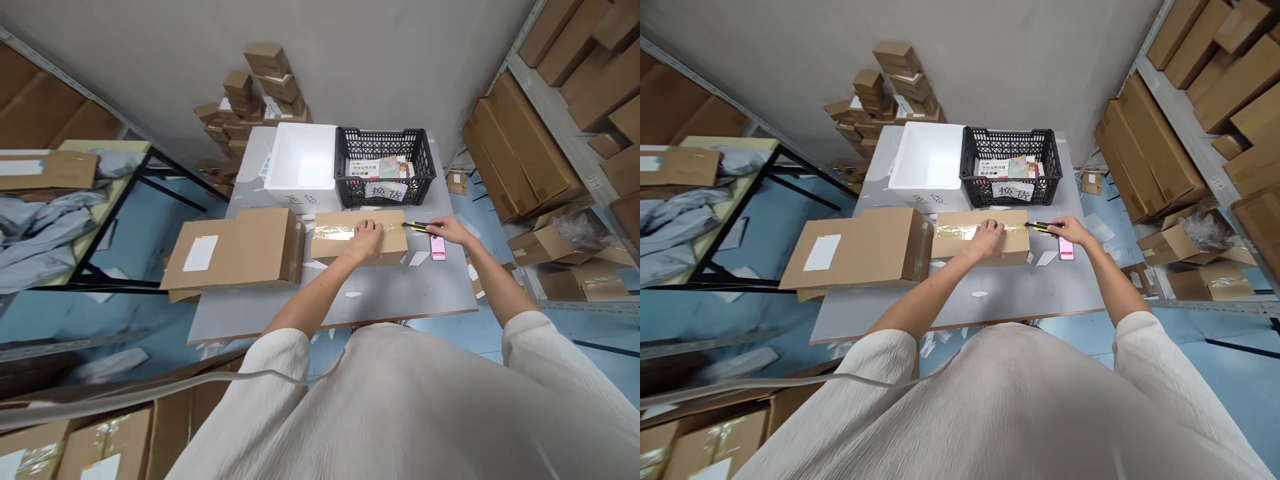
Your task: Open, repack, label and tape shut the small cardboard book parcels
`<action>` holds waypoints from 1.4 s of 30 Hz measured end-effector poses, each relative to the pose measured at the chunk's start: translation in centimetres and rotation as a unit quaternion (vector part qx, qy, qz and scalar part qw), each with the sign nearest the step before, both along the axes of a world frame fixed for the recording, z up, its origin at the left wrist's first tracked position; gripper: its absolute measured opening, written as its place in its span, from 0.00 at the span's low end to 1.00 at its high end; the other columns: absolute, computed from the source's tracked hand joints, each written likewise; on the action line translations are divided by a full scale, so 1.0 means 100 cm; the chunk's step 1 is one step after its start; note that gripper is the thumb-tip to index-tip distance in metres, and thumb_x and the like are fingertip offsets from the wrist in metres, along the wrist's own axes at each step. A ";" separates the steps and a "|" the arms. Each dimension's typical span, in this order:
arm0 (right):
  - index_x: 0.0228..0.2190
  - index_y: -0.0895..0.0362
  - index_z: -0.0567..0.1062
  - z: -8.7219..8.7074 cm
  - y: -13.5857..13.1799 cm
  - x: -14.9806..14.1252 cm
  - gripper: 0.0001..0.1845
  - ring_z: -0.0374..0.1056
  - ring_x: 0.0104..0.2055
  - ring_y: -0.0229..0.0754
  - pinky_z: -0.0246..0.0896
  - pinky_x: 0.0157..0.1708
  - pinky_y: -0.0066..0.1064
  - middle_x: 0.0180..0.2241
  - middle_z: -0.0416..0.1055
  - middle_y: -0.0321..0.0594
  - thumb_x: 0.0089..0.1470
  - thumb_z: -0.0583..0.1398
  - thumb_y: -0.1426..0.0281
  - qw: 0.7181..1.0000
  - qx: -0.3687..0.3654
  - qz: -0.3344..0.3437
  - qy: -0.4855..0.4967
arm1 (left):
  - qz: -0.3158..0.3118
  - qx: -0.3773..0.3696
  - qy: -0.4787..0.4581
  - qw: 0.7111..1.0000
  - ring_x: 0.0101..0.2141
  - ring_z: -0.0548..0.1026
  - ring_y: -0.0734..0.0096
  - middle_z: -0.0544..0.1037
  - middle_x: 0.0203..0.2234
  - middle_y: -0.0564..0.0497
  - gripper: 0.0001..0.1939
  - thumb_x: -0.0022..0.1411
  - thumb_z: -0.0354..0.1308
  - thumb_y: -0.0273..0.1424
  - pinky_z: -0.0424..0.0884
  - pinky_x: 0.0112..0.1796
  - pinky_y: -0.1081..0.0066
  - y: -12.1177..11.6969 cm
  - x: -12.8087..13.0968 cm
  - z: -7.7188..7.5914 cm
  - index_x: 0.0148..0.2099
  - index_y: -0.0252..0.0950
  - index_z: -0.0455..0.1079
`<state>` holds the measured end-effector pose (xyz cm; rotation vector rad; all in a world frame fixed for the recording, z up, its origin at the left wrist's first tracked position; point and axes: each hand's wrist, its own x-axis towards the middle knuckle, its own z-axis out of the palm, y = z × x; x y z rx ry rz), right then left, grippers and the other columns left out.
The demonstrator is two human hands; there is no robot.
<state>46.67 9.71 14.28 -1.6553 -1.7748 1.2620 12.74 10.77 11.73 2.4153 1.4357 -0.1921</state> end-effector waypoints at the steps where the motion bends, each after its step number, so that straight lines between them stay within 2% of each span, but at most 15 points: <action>1: 0.35 0.57 0.85 0.002 0.003 0.002 0.31 0.72 0.32 0.44 0.66 0.33 0.33 0.30 0.81 0.42 0.54 0.71 0.40 1.000 0.004 0.013 -0.012 | 0.003 -0.001 0.003 1.000 0.71 0.62 0.32 0.67 0.68 0.30 0.52 0.50 0.84 0.39 0.65 0.67 0.43 0.000 0.001 0.001 0.71 0.39 0.64; 6: 0.40 0.57 0.88 0.002 0.015 0.007 0.30 0.68 0.31 0.42 0.59 0.31 0.32 0.29 0.80 0.38 0.56 0.68 0.42 0.995 0.011 0.074 -0.067 | 0.005 0.001 0.003 1.000 0.71 0.62 0.34 0.67 0.68 0.32 0.53 0.51 0.84 0.40 0.64 0.68 0.45 -0.002 0.001 0.000 0.72 0.41 0.61; 12: 0.45 0.53 0.89 -0.006 0.033 0.004 0.20 0.75 0.41 0.50 0.66 0.42 0.35 0.42 0.86 0.42 0.61 0.68 0.53 0.985 0.068 0.116 -0.105 | 0.003 0.009 -0.010 1.000 0.70 0.63 0.33 0.67 0.67 0.31 0.53 0.50 0.85 0.40 0.65 0.67 0.44 -0.003 -0.001 -0.005 0.71 0.41 0.62; 17: 0.43 0.49 0.89 -0.011 0.054 -0.005 0.13 0.76 0.43 0.53 0.63 0.42 0.35 0.38 0.86 0.42 0.61 0.69 0.57 0.963 0.126 0.140 -0.192 | 0.003 0.011 -0.021 1.000 0.71 0.63 0.32 0.67 0.68 0.32 0.54 0.48 0.85 0.40 0.64 0.67 0.44 -0.004 -0.004 -0.007 0.71 0.43 0.61; 20: 0.42 0.49 0.89 -0.010 0.058 -0.006 0.13 0.74 0.40 0.52 0.62 0.41 0.35 0.35 0.84 0.41 0.61 0.68 0.57 0.963 0.103 0.155 -0.197 | 0.009 0.003 -0.029 1.000 0.71 0.62 0.32 0.66 0.68 0.32 0.53 0.49 0.85 0.39 0.63 0.68 0.44 -0.003 -0.005 -0.008 0.71 0.42 0.62; 24: 0.42 0.52 0.88 -0.008 0.046 -0.003 0.16 0.71 0.37 0.48 0.61 0.39 0.34 0.34 0.83 0.39 0.63 0.63 0.57 0.971 0.049 0.163 -0.168 | 0.011 0.003 -0.033 0.999 0.71 0.62 0.33 0.66 0.67 0.32 0.53 0.48 0.86 0.39 0.64 0.68 0.44 -0.003 -0.005 -0.008 0.70 0.42 0.64; 28: 0.43 0.55 0.87 -0.008 0.027 -0.004 0.19 0.67 0.34 0.46 0.59 0.38 0.34 0.32 0.80 0.38 0.63 0.60 0.58 0.978 0.042 0.150 -0.137 | 0.008 0.003 -0.030 1.000 0.71 0.63 0.33 0.67 0.67 0.33 0.52 0.49 0.85 0.39 0.64 0.68 0.44 -0.004 -0.005 -0.007 0.70 0.42 0.63; 35: 0.39 0.55 0.84 -0.014 0.005 -0.008 0.20 0.63 0.32 0.43 0.58 0.35 0.32 0.28 0.75 0.35 0.62 0.59 0.54 0.989 0.048 0.106 -0.096 | 0.012 0.003 -0.030 0.999 0.71 0.64 0.34 0.67 0.67 0.34 0.53 0.49 0.85 0.40 0.64 0.68 0.44 -0.004 -0.005 -0.006 0.71 0.44 0.63; 38: 0.38 0.55 0.84 -0.016 -0.003 -0.004 0.22 0.63 0.32 0.44 0.59 0.35 0.33 0.28 0.75 0.36 0.61 0.60 0.51 0.992 0.036 0.096 -0.074 | 0.012 0.001 -0.034 0.999 0.71 0.64 0.34 0.67 0.68 0.32 0.53 0.49 0.85 0.40 0.63 0.68 0.45 -0.004 -0.005 -0.007 0.71 0.43 0.62; 42: 0.39 0.54 0.85 -0.020 -0.009 -0.006 0.21 0.66 0.35 0.46 0.61 0.36 0.33 0.30 0.78 0.37 0.58 0.63 0.50 0.996 0.039 0.050 -0.059 | 0.015 -0.001 -0.042 0.999 0.72 0.63 0.32 0.66 0.69 0.33 0.55 0.48 0.85 0.41 0.62 0.69 0.44 -0.003 -0.006 -0.009 0.71 0.44 0.61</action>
